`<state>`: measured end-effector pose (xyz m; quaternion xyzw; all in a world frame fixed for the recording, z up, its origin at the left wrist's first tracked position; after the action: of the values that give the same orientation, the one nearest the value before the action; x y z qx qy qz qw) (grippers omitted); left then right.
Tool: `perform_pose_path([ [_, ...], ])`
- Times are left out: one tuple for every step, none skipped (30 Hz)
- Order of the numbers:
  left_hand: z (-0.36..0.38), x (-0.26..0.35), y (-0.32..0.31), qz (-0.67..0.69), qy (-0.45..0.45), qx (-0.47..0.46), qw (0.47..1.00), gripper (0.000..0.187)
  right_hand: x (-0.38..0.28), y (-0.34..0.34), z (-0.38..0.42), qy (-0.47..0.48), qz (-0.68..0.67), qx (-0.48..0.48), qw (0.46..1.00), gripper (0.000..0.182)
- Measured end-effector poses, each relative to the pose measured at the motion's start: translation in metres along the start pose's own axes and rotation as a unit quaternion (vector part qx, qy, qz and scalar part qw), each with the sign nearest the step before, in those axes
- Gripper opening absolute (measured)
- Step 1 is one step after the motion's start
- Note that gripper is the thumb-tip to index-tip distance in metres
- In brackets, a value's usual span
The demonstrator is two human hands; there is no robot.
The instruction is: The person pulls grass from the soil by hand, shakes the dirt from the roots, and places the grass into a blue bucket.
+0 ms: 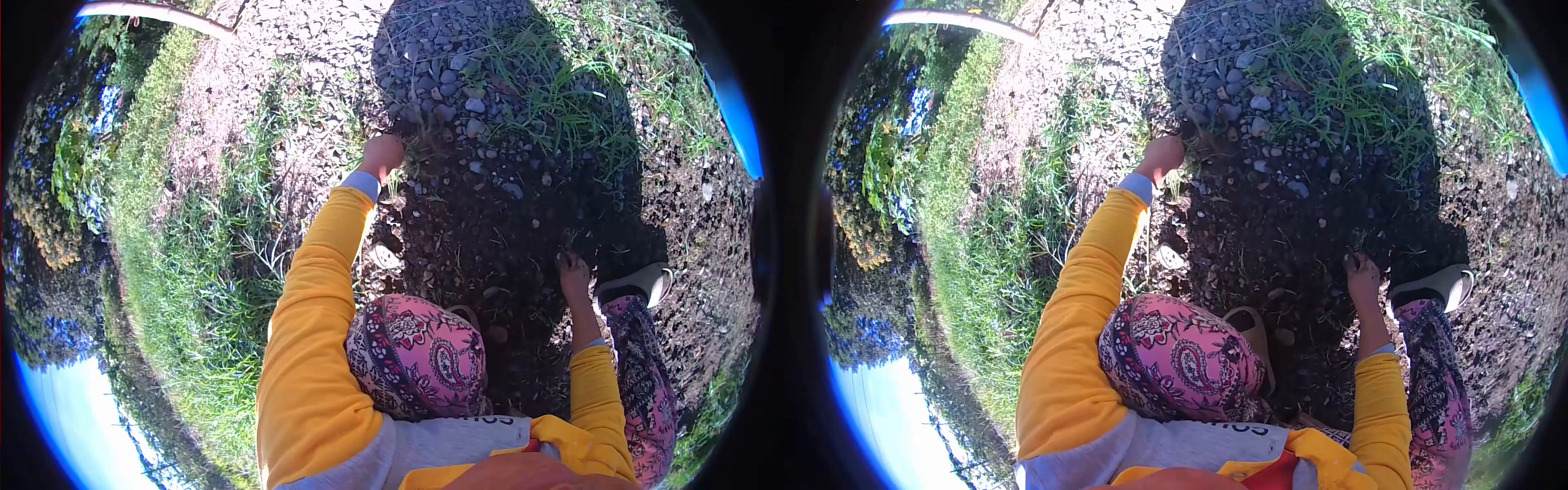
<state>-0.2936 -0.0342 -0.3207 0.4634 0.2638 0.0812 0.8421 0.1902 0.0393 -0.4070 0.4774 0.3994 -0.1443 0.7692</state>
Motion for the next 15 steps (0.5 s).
perform_pose_path([
  [-0.011, -0.003, 0.002, 0.007, 0.028, 0.016, 0.999, 0.023, 0.009, -0.005, 0.003, 0.018, 0.013, -0.004, 1.0, 0.028],
  [-0.009, 0.001, 0.015, 0.024, 0.063, 0.053, 0.996, 0.02, 0.006, -0.001, 0.005, -0.016, -0.005, -0.006, 1.0, 0.029],
  [-0.011, 0.009, 0.011, 0.005, 0.017, 0.033, 0.999, 0.019, -0.009, 0.009, 0.005, -0.05, -0.022, -0.014, 0.998, 0.03],
  [-0.014, 0.013, 0.006, -0.01, -0.022, 0.012, 1.0, 0.019, -0.018, 0.012, 0.003, -0.076, -0.036, -0.026, 0.996, 0.031],
  [-0.012, 0.016, 0.001, -0.022, -0.056, -0.008, 0.998, 0.018, -0.017, 0.011, 0.004, -0.078, -0.023, -0.029, 0.996, 0.031],
  [-0.006, 0.02, 0.007, -0.005, -0.055, 0.016, 0.998, 0.017, -0.013, 0.009, 0.003, -0.079, -0.012, -0.03, 0.996, 0.03],
  [-0.002, 0.027, 0.014, 0.011, -0.057, 0.043, 0.997, 0.017, -0.008, 0.008, 0.002, -0.082, -0.001, -0.027, 0.996, 0.03],
  [0.002, 0.036, 0.017, 0.029, -0.061, 0.068, 0.995, 0.017, 0.0, 0.006, 0.001, -0.093, -0.021, -0.023, 0.995, 0.031],
  [0.009, 0.046, 0.01, 0.027, -0.061, 0.077, 0.995, 0.018, -0.001, 0.006, 0.003, -0.065, -0.018, -0.014, 0.998, 0.03],
  [0.017, 0.053, 0.003, 0.024, -0.059, 0.086, 0.994, 0.019, -0.003, 0.006, 0.004, -0.035, -0.017, -0.004, 0.999, 0.03],
  [0.024, 0.057, -0.003, 0.022, -0.055, 0.097, 0.993, 0.021, -0.007, 0.006, 0.002, -0.002, -0.015, 0.006, 1.0, 0.029],
  [0.029, 0.058, -0.009, 0.035, -0.038, 0.095, 0.994, 0.022, -0.008, 0.005, 0.001, -0.007, -0.014, 0.006, 1.0, 0.029],
  [0.035, 0.06, -0.015, 0.05, -0.024, 0.093, 0.994, 0.022, -0.008, 0.005, 0.001, -0.013, -0.012, 0.007, 1.0, 0.028],
  [0.04, 0.062, -0.021, 0.064, -0.011, 0.09, 0.994, 0.023, -0.007, 0.006, 0.001, -0.021, -0.009, 0.009, 1.0, 0.028],
  [0.05, 0.063, -0.017, 0.075, 0.001, 0.051, 0.996, 0.023, -0.009, 0.007, 0.002, -0.005, -0.005, 0.002, 1.0, 0.027],
])
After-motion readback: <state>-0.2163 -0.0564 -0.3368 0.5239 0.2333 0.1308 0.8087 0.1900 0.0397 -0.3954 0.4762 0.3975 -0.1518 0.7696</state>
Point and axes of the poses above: each hand's wrist, its own z-axis away from the middle knuckle, its own y-axis out of the back of the hand, x = y × z, the point moved 4 cm from there along -z, towards the middle knuckle, and after that the axes turned 13 degrees about -z, right-handed, at the moved point
